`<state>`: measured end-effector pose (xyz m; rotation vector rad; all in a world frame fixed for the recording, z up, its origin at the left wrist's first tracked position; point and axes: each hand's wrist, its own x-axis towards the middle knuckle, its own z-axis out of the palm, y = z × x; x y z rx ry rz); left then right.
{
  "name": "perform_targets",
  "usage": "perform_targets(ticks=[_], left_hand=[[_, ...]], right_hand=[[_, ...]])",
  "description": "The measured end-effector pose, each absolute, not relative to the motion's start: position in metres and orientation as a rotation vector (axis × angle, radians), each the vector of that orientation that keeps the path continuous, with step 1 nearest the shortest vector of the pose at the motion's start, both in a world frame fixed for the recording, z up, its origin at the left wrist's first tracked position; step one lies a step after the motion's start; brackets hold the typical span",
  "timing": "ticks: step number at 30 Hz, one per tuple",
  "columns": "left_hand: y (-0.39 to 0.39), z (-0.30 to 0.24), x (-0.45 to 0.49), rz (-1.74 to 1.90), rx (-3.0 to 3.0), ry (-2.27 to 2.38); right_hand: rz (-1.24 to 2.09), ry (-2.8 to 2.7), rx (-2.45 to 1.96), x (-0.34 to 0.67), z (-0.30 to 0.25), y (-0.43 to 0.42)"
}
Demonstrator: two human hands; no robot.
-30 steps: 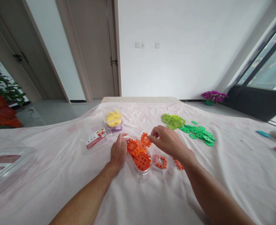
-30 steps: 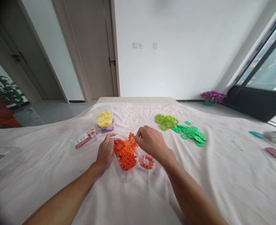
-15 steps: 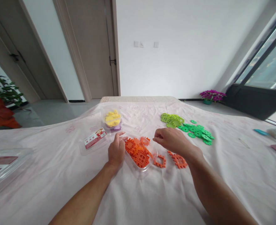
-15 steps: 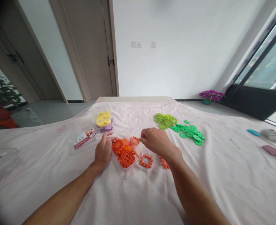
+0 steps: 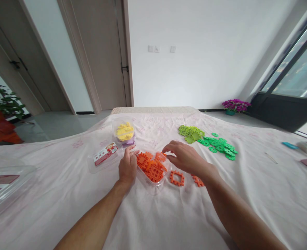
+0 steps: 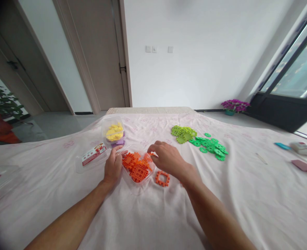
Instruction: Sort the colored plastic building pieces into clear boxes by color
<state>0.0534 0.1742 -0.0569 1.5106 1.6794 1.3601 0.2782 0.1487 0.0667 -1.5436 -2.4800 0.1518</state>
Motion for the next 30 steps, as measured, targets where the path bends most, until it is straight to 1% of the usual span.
perform_targets(ticks=[3, 5, 9, 11, 15, 18, 21, 25, 30], left_hand=[[0.174, -0.056, 0.054, 1.362, 1.51, 1.674], [0.174, -0.057, 0.054, 1.37, 1.505, 1.658], [0.175, -0.06, 0.053, 1.39, 1.505, 1.647], [0.176, -0.062, 0.053, 1.393, 1.507, 1.643], [0.177, -0.062, 0.053, 1.392, 1.505, 1.646], [0.176, -0.062, 0.053, 1.396, 1.504, 1.641], [0.176, -0.063, 0.054, 1.429, 1.501, 1.624], [0.178, -0.065, 0.053, 1.465, 1.472, 1.62], [0.181, -0.067, 0.051, 1.494, 1.44, 1.595]], right_hand=[[0.233, -2.639, -1.314, 0.274, 0.063, 0.145], [0.215, -2.697, -1.273, 0.272, 0.06, 0.145], [0.047, -2.605, -1.437, 0.271, 0.06, 0.147], [0.026, -2.57, -1.48, 0.271, 0.063, 0.147], [0.049, -2.506, -1.556, 0.278, 0.07, 0.149], [0.073, -2.467, -1.772, 0.289, 0.07, 0.153], [0.135, -2.545, -1.942, 0.299, 0.066, 0.155], [0.268, -2.728, -1.955, 0.297, 0.053, 0.152], [0.309, -2.836, -1.89, 0.292, 0.038, 0.152]])
